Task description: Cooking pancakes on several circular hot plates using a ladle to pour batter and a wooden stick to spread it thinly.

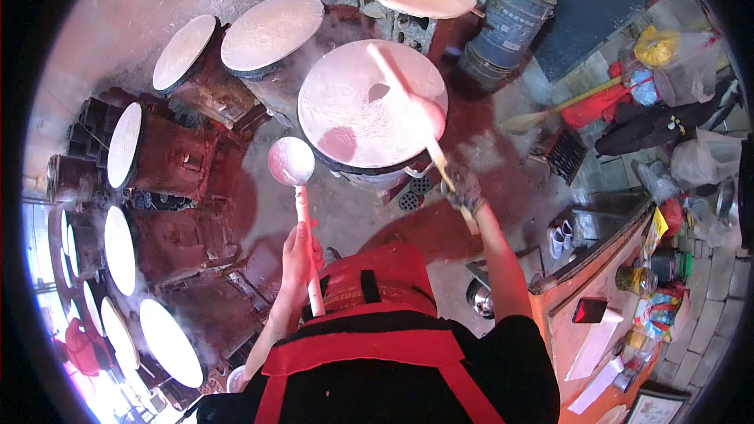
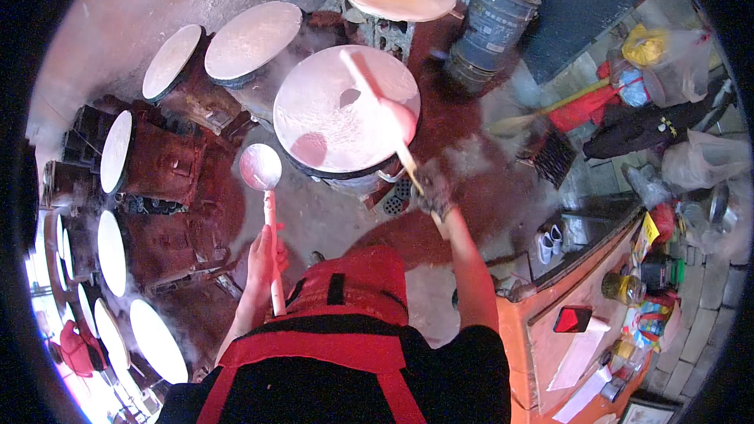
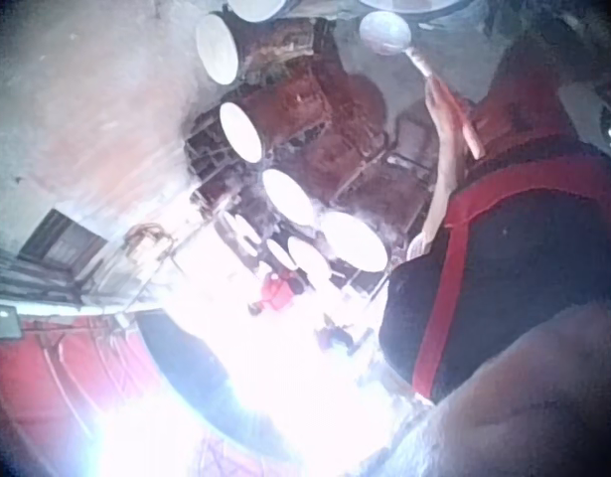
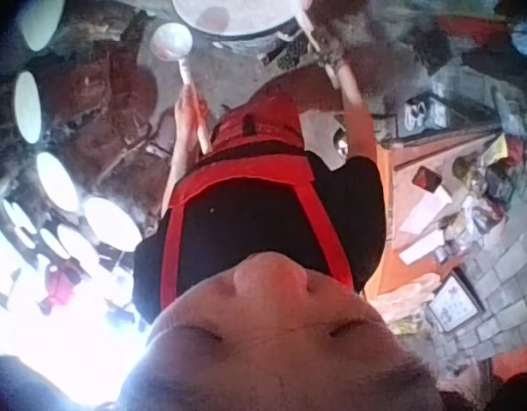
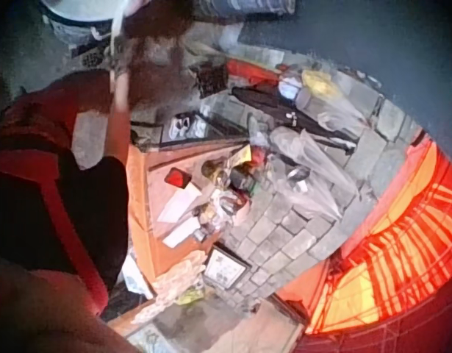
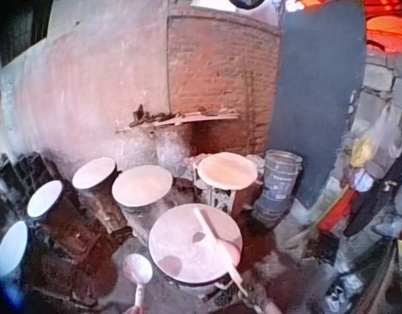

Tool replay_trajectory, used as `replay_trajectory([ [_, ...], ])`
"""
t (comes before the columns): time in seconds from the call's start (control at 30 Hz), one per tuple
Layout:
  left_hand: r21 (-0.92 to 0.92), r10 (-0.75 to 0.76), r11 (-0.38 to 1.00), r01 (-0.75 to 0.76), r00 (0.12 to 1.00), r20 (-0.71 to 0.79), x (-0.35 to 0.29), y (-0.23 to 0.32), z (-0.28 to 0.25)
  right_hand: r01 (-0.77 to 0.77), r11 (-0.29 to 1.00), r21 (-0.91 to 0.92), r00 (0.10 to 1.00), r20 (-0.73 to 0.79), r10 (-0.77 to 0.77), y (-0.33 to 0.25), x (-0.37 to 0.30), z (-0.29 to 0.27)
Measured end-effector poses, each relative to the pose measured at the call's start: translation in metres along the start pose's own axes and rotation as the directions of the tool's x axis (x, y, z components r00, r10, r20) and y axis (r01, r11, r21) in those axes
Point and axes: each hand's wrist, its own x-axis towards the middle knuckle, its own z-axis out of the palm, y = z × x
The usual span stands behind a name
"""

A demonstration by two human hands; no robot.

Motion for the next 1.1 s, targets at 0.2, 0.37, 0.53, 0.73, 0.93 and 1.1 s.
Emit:
replay_trajectory([
  [0.2,-0.128,-0.100,0.986,0.107,0.993,0.062,0.004,0.005,0.013,0.412,0.866,-0.284,0.818,-0.302,-0.489,-0.037,0.071,0.056],
  [0.37,-0.090,-0.137,0.985,0.149,0.982,0.126,0.001,0.011,0.003,0.257,0.871,0.418,0.929,0.140,-0.341,-0.028,0.038,0.077],
  [0.53,-0.049,-0.126,0.990,0.135,0.979,0.159,0.002,0.020,-0.003,0.496,0.855,0.152,0.720,-0.623,-0.306,0.004,0.020,0.120],
  [0.73,-0.129,-0.171,0.969,0.209,0.951,0.257,0.013,0.024,-0.017,0.600,0.758,-0.255,0.730,-0.212,-0.650,-0.012,0.006,0.130],
  [0.93,-0.081,-0.204,0.970,0.230,0.946,0.252,0.015,0.032,-0.022,0.552,0.833,-0.041,0.603,-0.669,-0.433,0.018,-0.006,0.160],
  [1.1,-0.070,-0.249,0.957,0.283,0.918,0.310,0.018,0.029,-0.035,0.484,0.810,-0.332,0.644,-0.492,-0.586,0.002,0.036,0.125],
])
